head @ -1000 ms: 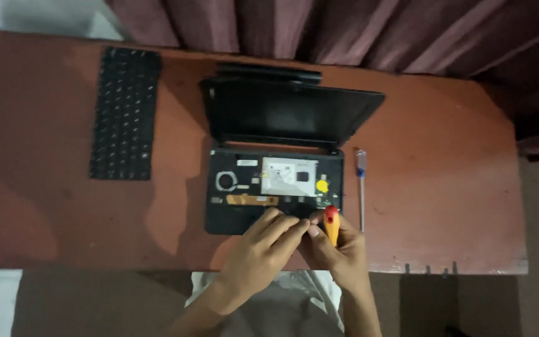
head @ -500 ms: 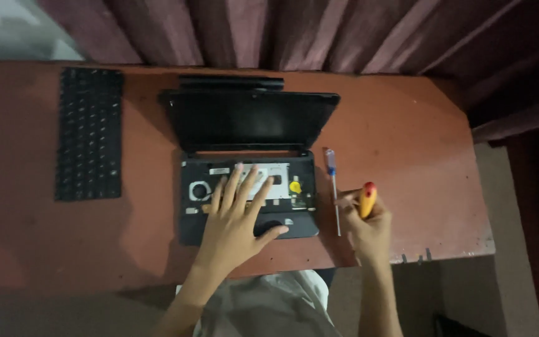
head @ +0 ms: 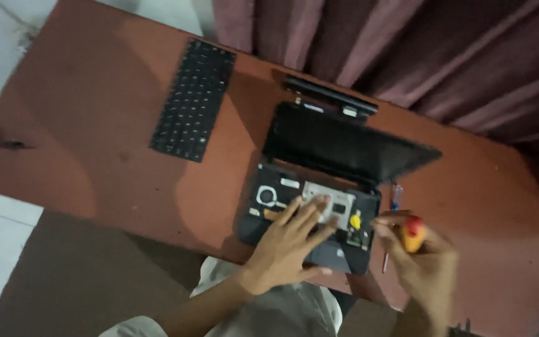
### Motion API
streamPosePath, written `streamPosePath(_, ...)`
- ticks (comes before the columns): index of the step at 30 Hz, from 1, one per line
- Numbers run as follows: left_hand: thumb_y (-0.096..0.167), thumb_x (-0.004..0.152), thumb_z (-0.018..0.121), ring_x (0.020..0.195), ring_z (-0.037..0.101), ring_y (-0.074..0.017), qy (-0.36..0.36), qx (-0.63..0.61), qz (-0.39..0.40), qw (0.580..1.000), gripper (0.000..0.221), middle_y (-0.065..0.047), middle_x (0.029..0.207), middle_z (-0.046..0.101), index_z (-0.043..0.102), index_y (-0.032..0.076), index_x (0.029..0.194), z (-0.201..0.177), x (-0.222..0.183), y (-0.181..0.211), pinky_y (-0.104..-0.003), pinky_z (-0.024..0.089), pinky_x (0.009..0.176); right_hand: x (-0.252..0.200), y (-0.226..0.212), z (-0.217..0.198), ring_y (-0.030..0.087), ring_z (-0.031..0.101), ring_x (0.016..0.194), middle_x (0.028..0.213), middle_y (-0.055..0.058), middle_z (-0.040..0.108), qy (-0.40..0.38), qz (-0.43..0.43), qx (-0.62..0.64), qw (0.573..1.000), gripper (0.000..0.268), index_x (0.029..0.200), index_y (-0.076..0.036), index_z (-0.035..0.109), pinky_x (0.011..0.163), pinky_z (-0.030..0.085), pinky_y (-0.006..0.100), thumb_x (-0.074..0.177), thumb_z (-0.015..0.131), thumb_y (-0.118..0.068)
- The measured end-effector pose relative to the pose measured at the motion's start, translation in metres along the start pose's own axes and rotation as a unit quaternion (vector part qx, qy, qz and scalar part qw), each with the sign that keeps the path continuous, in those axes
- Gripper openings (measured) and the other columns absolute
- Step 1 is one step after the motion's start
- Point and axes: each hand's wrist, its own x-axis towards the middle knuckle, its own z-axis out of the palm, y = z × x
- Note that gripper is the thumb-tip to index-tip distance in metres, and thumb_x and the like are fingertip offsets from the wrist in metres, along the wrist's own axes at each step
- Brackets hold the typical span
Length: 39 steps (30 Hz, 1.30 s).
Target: Removing a laptop keyboard and unscrewing internal components from the chassis.
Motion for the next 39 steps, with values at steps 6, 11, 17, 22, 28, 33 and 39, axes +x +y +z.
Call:
streamPosePath(6, 0.080, 0.092, 0.006, 0.159, 0.025, -0.0333, 0.045, 0.042, -0.006, 0.998, 0.095, -0.019, 0.170, 0.026, 0.017, 0.020, 0.165, 0.017, -0.016, 0.012, -0.054, 0.013, 0.130, 0.062, -0.104, -0.004, 0.012, 0.065, 0.084, 0.094, 0.003, 0.075, -0.028, -0.202, -0.182, 0.962, 0.006, 0.098, -0.007, 0.076, 0.077, 0.047, 0.029, 0.099, 0.078, -0.013)
streamPosePath(11, 0.053, 0.079, 0.072, 0.154, 0.032, -0.0403, 0.041, -0.157, 0.014, 0.987, 0.082, -0.028, 0.161, 0.038, 0.051, 0.015, 0.149, -0.002, -0.030, 0.017, -0.058, 0.021, 0.126, 0.180, -0.131, 0.032, 0.013, 0.054, 0.077, 0.088, 0.004, 0.066, -0.132, -0.311, -0.251, 0.907, 0.017, 0.103, -0.006, 0.074, 0.068, 0.040, 0.033, 0.106, 0.081, -0.022)
streamPosePath(17, 0.045, 0.096, 0.054, 0.154, 0.029, -0.0436, 0.024, -0.212, 0.033, 0.977, 0.069, -0.028, 0.166, 0.031, 0.040, 0.011, 0.154, 0.014, -0.038, 0.015, -0.062, 0.024, 0.123, 0.251, -0.139, 0.131, 0.016, 0.070, 0.081, 0.102, 0.006, 0.076, -0.354, -0.253, -0.319, 0.842, 0.034, 0.123, -0.009, 0.071, 0.074, 0.053, 0.030, 0.091, 0.077, -0.017)
streamPosePath(22, 0.020, 0.113, 0.045, 0.151, 0.038, -0.0445, 0.055, -0.230, 0.012, 0.971, 0.040, -0.026, 0.165, 0.035, 0.043, 0.009, 0.152, 0.020, -0.038, 0.016, -0.061, 0.034, 0.119, 0.267, -0.109, 0.194, 0.015, 0.059, 0.065, 0.079, 0.003, 0.065, -0.446, -0.212, -0.284, 0.822, 0.022, 0.112, -0.009, 0.066, 0.060, 0.045, 0.030, 0.092, 0.076, -0.012)
streamPosePath(28, 0.028, 0.112, 0.045, 0.151, 0.043, -0.0338, 0.052, -0.119, 0.001, 0.991, 0.040, -0.019, 0.164, 0.042, 0.042, 0.014, 0.149, 0.020, -0.034, 0.017, -0.049, 0.038, 0.122, 0.283, -0.072, 0.230, 0.029, 0.067, 0.071, 0.088, 0.013, 0.065, -0.479, -0.258, -0.329, 0.772, 0.009, 0.097, -0.007, 0.061, 0.060, 0.049, 0.042, 0.090, 0.067, -0.006)
streamPosePath(33, 0.022, 0.112, 0.048, 0.144, 0.052, -0.0369, 0.139, -0.178, -0.012, 0.974, 0.017, -0.022, 0.152, 0.054, 0.050, 0.014, 0.127, 0.004, -0.026, 0.015, -0.049, 0.050, 0.109, 0.284, -0.076, 0.232, 0.028, 0.067, 0.076, 0.093, 0.013, 0.065, -0.493, -0.242, -0.340, 0.763, 0.015, 0.103, -0.007, 0.064, 0.061, 0.052, 0.041, 0.091, 0.072, -0.010)
streamPosePath(39, 0.024, 0.099, 0.068, 0.067, 0.063, -0.0210, 0.107, -0.476, -0.021, 0.872, 0.015, -0.001, 0.080, 0.067, 0.069, 0.018, 0.085, -0.102, -0.031, -0.071, -0.037, 0.046, 0.067, 0.274, -0.113, 0.181, 0.020, 0.065, 0.070, 0.091, 0.010, 0.068, -0.447, -0.234, -0.290, 0.813, 0.022, 0.115, -0.006, 0.064, 0.066, 0.054, 0.031, 0.094, 0.069, -0.010)
